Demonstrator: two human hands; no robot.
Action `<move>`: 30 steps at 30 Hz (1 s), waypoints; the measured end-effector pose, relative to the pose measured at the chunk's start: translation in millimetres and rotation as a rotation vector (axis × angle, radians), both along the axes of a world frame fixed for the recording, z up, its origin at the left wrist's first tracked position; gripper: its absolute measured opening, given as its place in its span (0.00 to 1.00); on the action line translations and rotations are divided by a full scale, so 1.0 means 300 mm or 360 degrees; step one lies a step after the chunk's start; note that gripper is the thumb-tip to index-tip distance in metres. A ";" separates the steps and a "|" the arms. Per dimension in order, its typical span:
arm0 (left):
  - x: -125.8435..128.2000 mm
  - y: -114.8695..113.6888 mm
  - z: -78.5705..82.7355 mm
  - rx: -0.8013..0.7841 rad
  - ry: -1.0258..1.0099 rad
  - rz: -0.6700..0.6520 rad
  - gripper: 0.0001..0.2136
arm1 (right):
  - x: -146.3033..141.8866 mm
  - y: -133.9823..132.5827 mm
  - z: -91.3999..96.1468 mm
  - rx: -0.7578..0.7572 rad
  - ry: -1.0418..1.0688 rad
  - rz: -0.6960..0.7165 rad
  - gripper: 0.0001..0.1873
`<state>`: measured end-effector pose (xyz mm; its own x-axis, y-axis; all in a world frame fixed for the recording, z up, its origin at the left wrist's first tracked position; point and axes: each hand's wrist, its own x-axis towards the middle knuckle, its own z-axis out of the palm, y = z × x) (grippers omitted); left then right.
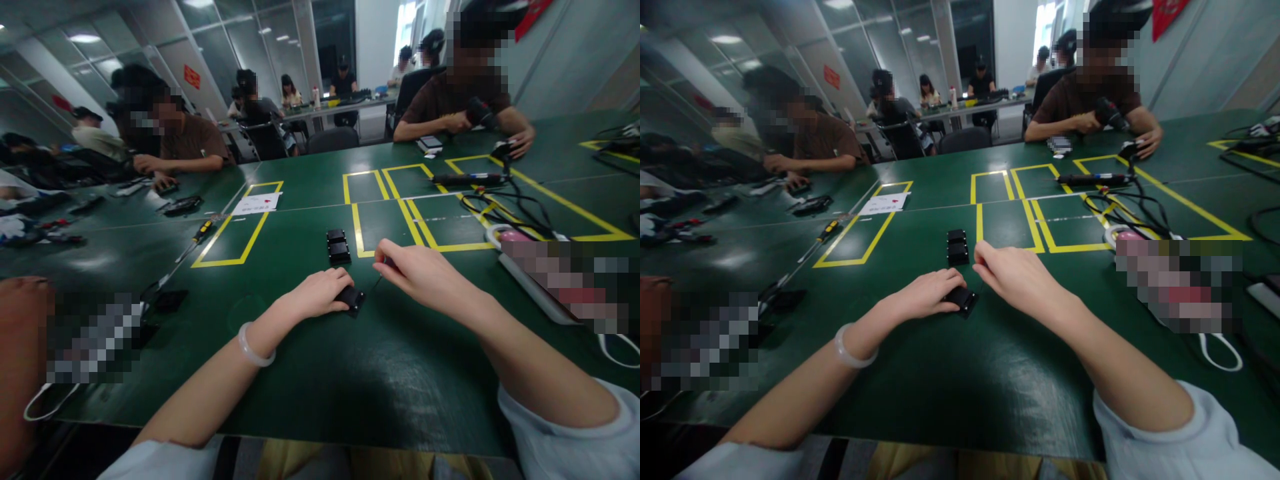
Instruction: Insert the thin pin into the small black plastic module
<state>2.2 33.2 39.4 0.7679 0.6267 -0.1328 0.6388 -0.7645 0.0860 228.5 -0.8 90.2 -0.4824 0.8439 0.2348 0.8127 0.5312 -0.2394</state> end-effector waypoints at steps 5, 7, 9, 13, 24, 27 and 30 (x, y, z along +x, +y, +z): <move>0.019 -0.051 -0.031 -0.0038 -0.0117 0.0147 0.18 | -0.017 0.004 -0.020 0.0024 0.0017 -0.0013 0.09; 0.030 -0.074 -0.046 -0.0018 -0.0166 0.0214 0.18 | -0.022 0.003 -0.026 0.0040 -0.0012 -0.0021 0.09; 0.038 -0.094 -0.059 -0.0011 -0.0221 0.0247 0.18 | -0.026 0.002 -0.030 0.0044 -0.0043 -0.0012 0.08; 0.048 -0.122 -0.080 -0.0019 -0.0319 0.0336 0.19 | -0.033 -0.001 -0.030 0.0028 -0.0084 -0.0014 0.08; 0.056 -0.145 -0.113 0.0031 -0.0428 0.0409 0.18 | -0.046 -0.001 -0.033 -0.0021 -0.0090 -0.0022 0.09; 0.057 -0.148 -0.119 0.0045 -0.0450 0.0418 0.18 | -0.044 0.006 -0.043 -0.0014 -0.0092 -0.0029 0.08; 0.057 -0.149 -0.122 0.0058 -0.0467 0.0429 0.18 | -0.045 0.009 -0.049 -0.0018 -0.0108 -0.0032 0.08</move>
